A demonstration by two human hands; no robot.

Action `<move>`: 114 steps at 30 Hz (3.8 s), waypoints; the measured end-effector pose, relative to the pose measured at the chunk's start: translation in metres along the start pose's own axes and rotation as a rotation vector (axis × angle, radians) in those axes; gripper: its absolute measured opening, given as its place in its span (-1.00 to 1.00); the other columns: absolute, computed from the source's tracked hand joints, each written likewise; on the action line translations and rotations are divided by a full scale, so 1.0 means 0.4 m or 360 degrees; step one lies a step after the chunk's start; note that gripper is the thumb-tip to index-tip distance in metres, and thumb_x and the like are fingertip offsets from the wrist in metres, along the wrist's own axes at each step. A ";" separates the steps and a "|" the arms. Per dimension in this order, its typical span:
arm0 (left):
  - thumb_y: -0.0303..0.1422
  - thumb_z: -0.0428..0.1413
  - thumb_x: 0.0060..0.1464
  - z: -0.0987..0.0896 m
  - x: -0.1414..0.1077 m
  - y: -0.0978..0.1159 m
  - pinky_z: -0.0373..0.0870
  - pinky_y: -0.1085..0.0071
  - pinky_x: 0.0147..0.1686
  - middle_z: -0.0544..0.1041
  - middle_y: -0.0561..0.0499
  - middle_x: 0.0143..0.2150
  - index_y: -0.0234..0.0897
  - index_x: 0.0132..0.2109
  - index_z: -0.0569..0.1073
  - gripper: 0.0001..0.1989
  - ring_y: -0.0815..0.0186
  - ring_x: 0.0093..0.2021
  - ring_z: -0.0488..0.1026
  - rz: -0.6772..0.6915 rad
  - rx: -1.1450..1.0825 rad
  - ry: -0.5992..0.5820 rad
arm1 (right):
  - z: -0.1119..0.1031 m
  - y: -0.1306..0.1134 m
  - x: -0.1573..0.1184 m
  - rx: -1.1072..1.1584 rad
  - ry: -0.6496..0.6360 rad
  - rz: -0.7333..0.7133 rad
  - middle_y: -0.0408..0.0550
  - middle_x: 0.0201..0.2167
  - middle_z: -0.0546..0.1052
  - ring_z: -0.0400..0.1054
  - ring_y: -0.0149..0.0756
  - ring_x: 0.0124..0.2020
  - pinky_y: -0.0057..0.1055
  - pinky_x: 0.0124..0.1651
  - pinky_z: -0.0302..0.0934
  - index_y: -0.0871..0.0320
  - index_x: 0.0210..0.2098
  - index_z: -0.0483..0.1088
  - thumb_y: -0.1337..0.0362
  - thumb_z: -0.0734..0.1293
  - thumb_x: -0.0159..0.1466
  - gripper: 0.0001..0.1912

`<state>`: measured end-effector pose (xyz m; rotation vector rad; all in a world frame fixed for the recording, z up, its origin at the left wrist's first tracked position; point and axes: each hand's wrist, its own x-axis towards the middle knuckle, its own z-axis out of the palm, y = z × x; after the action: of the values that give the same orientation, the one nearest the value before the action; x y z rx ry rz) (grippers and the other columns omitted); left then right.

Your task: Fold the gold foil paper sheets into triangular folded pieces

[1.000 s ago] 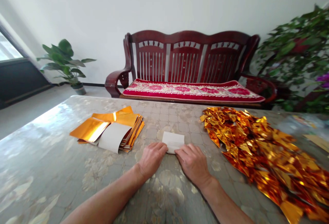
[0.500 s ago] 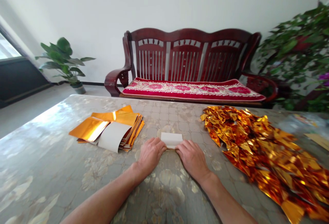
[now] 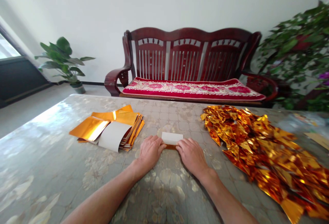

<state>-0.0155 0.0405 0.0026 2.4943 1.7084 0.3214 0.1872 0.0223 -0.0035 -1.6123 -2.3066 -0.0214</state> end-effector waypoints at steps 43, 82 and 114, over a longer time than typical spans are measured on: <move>-0.16 0.06 0.27 -0.002 0.015 -0.004 0.21 0.35 -0.23 0.53 -0.05 -0.28 -0.24 -0.32 0.48 -0.71 0.19 -0.19 0.44 -0.0095 0.0027 -0.0021 | 0.033 0.005 -0.010 0.0060 0.0150 0.0128 -0.08 -0.29 0.48 0.25 -0.19 -0.18 -0.32 -0.11 0.05 0.10 -0.27 0.38 0.38 0.29 0.34 -0.93; -0.23 0.17 0.14 -0.004 0.024 -0.021 0.22 0.37 -0.18 0.54 0.00 -0.29 -0.24 -0.37 0.54 -0.80 0.22 -0.19 0.42 -0.0118 -0.0337 -0.0014 | 0.010 -0.001 -0.016 0.0157 -0.0037 0.0191 -0.11 -0.25 0.53 0.26 -0.20 -0.19 -0.34 -0.15 0.00 0.09 -0.27 0.35 0.35 0.29 0.33 -0.96; -0.36 0.04 0.31 0.027 -0.017 0.024 0.30 0.26 -0.06 0.47 -0.01 -0.11 -0.17 -0.04 0.47 -0.85 0.19 -0.05 0.35 0.0611 0.0014 0.0022 | 0.006 -0.023 -0.025 -0.0031 0.0094 0.0340 -0.03 -0.12 0.46 0.24 -0.12 -0.09 -0.28 -0.12 0.07 0.05 -0.03 0.40 0.32 0.35 0.31 -0.76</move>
<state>-0.0066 0.0313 -0.0069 2.8222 1.2246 0.3603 0.1810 0.0104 -0.0070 -1.8334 -2.0860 -0.0412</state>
